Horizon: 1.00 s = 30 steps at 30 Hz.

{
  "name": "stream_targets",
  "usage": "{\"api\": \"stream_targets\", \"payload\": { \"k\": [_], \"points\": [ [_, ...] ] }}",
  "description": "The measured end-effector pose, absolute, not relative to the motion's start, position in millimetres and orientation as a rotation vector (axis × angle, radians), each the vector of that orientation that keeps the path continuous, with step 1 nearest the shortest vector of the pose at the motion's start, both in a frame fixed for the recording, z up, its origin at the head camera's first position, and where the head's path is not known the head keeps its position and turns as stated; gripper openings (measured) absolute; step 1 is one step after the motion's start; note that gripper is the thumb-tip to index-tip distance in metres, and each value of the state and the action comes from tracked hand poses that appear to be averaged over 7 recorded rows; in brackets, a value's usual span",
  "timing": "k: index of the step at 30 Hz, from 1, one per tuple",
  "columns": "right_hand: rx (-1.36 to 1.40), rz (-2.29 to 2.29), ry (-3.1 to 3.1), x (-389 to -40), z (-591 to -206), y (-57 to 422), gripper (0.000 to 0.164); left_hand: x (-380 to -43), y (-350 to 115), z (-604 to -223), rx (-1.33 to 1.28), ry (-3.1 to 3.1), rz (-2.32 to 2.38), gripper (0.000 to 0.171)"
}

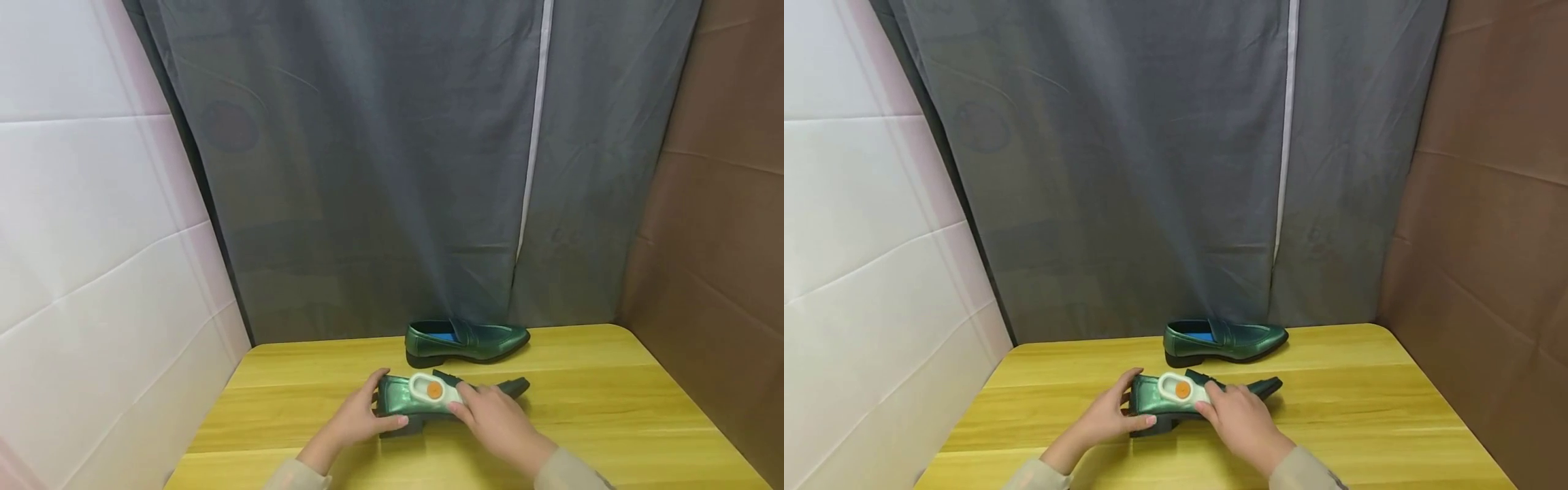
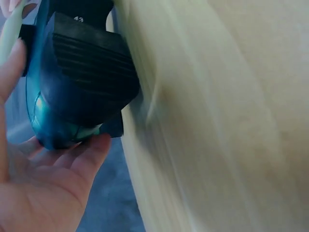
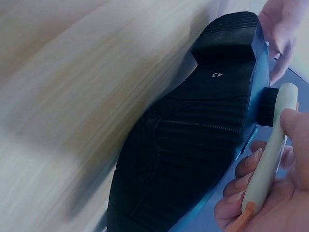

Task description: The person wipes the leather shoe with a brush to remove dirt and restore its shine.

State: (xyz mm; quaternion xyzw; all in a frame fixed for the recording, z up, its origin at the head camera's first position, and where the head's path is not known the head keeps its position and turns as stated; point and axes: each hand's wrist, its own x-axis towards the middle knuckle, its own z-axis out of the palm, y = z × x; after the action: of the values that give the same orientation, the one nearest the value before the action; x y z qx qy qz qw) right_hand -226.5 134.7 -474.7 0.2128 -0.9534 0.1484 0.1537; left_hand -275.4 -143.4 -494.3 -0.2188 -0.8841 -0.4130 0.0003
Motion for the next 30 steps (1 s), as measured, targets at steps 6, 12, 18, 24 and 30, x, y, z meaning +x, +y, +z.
{"api": "stream_targets", "payload": {
  "k": [6, 12, 18, 24, 30],
  "points": [
    [0.648, 0.433, -2.719, -231.8, -473.2, 130.0, 0.032, -275.6, -145.0, -501.1, -0.668, -2.780, -1.413, 0.105],
    [0.670, 0.434, -2.715, -235.1, -469.1, 123.1, 0.030, -278.3, -146.8, -503.0, -0.668, -2.765, -1.450, 0.105],
    [0.692, 0.443, -2.741, -239.6, -463.5, 113.6, 0.029, -280.0, -146.1, -502.1, -0.680, -2.762, -1.475, 0.104],
    [0.702, 0.398, -2.758, -243.8, -460.2, 102.1, 0.034, -279.7, -145.6, -501.1, -0.708, -2.739, -1.524, 0.103],
    [0.708, 0.356, -2.759, -247.7, -458.9, 92.3, 0.048, -280.3, -144.4, -501.5, -0.720, -2.710, -1.585, 0.103]
  ]
}}
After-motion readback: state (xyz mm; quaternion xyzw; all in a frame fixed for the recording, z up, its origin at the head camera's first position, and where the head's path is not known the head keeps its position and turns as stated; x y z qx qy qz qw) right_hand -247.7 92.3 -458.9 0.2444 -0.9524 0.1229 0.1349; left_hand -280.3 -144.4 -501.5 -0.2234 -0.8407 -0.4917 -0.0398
